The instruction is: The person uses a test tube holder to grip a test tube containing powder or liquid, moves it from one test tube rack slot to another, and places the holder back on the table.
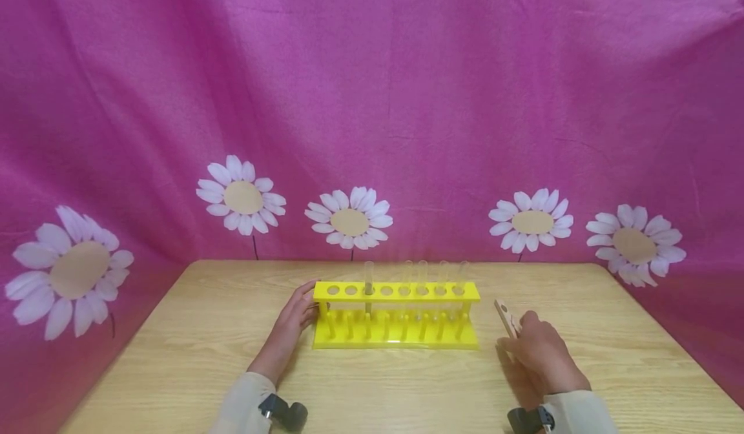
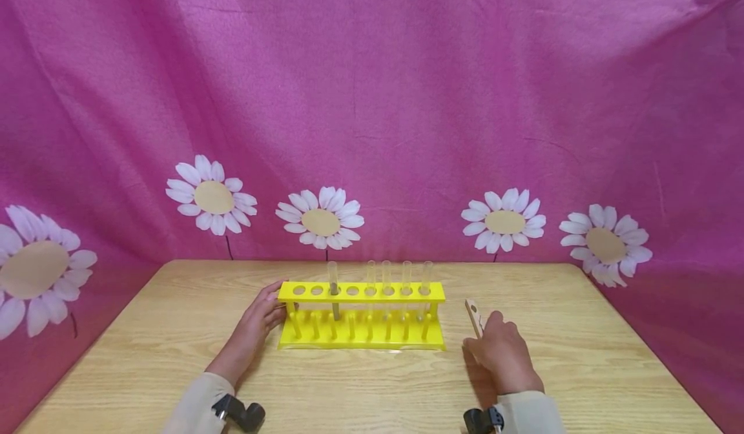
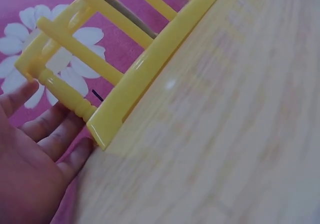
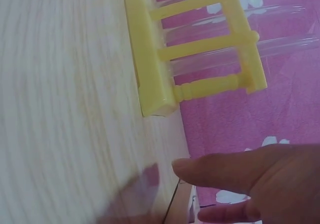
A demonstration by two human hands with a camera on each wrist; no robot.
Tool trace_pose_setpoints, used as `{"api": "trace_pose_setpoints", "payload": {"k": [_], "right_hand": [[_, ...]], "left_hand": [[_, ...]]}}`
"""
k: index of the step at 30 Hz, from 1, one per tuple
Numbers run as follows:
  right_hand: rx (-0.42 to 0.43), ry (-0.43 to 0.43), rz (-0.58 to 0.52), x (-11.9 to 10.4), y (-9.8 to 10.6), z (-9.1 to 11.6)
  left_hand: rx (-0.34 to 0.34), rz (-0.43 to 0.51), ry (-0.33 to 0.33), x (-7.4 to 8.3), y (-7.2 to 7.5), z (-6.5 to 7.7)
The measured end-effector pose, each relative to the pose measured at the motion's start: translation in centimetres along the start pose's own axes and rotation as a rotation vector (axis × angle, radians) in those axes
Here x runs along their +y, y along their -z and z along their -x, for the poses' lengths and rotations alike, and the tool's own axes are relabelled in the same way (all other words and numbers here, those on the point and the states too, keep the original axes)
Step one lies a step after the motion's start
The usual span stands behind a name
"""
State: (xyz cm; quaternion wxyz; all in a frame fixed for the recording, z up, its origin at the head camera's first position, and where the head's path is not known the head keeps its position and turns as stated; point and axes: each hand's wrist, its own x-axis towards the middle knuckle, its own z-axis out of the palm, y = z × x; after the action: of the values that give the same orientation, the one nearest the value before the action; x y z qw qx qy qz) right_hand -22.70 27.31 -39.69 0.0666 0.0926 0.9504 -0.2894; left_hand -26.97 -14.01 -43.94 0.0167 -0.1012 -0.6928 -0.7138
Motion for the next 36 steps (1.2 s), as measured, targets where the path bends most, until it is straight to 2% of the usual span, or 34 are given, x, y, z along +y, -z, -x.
{"api": "trace_pose_setpoints", "payload": {"k": [8,15,22,36], "right_hand": [[0.012,-0.013,-0.100,0.7,-0.6,-0.5],[0.066,-0.009,-0.079,1.2,-1.0,-0.8],[0.130,-0.013,-0.006,1.4,-1.3,-1.3],[0.142,-0.045,-0.005,1.9,-1.8,-2.0]], "left_hand": [[0.044,-0.079,0.060,-0.7,0.4,0.5],[0.029,-0.091,0.060,-0.8,0.5,0.6],[0.028,-0.091,0.035,-0.6,0.5,0.7],[0.030,-0.096,0.046,-0.7,0.5,0.6]]}}
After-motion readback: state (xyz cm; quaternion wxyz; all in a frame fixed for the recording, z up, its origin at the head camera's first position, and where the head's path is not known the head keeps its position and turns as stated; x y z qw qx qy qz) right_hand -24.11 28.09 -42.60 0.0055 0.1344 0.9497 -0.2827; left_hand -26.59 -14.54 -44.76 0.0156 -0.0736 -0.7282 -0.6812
